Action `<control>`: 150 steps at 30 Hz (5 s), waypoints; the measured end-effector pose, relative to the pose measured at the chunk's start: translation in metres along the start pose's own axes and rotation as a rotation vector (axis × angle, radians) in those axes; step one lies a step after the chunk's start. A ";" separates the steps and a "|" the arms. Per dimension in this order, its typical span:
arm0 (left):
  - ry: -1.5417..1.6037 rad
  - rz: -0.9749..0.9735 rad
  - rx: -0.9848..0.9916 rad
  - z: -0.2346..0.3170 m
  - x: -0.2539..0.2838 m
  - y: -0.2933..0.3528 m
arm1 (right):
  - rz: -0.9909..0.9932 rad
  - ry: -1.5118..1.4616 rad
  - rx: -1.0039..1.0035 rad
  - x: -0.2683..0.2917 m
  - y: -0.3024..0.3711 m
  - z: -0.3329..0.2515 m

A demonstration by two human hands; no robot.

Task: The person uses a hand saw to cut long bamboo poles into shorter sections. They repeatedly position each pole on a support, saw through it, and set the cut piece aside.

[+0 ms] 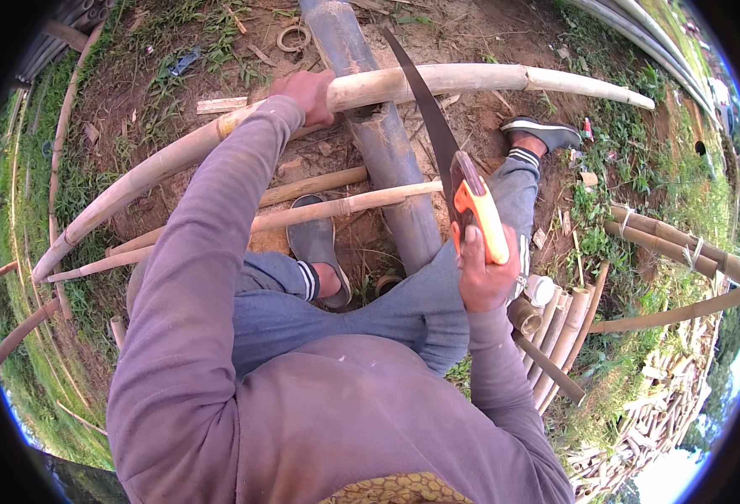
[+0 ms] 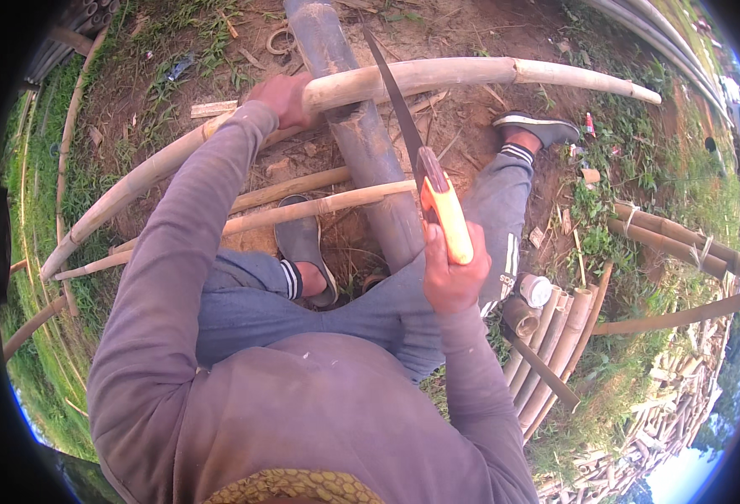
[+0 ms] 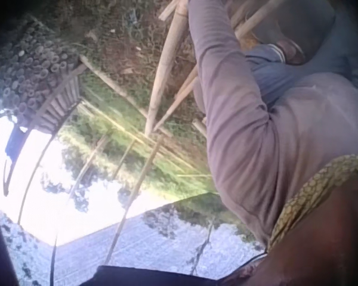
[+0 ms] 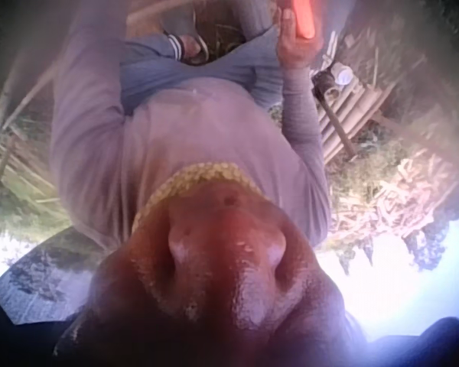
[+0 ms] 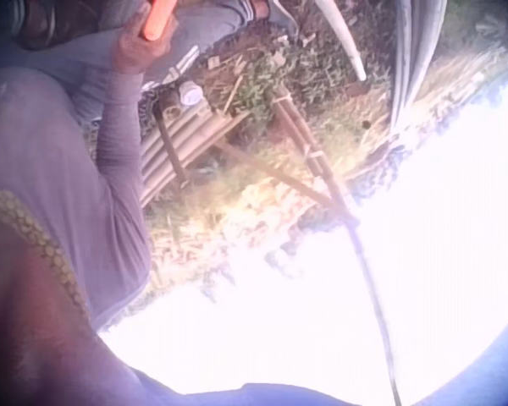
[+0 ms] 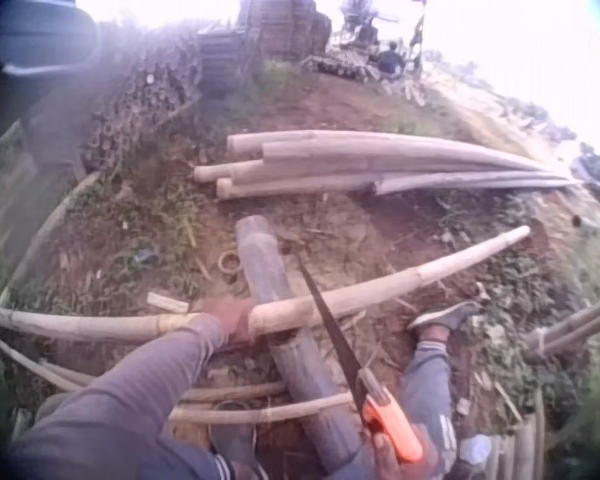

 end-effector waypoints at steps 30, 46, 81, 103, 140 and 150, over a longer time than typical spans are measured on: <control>0.012 -0.013 -0.016 -0.001 0.015 -0.011 | 0.035 0.066 0.176 -0.064 -0.076 0.015; 0.089 0.001 -0.104 -0.008 0.001 -0.022 | 0.026 0.083 0.203 -0.056 -0.056 0.020; -0.044 0.017 0.001 0.009 0.001 -0.005 | 0.039 0.139 0.117 -0.047 -0.021 0.000; 0.058 -0.090 -0.078 -0.010 -0.004 -0.022 | -0.011 0.027 0.082 -0.031 0.008 0.014; 0.380 -0.218 -0.231 -0.021 -0.012 -0.050 | 0.072 0.040 0.145 -0.089 -0.096 0.015; -0.169 0.185 0.097 0.016 -0.015 0.004 | 0.057 -0.023 0.033 -0.083 -0.087 0.010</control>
Point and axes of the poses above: each hand's wrist, its own y-axis away from the middle knuckle, its own x-axis out of the back of the hand, z = x × y, the point moved 5 cm from there along -y, towards the middle knuckle, and after that the axes turned 1 degree about -z, right-handed, at the moved point
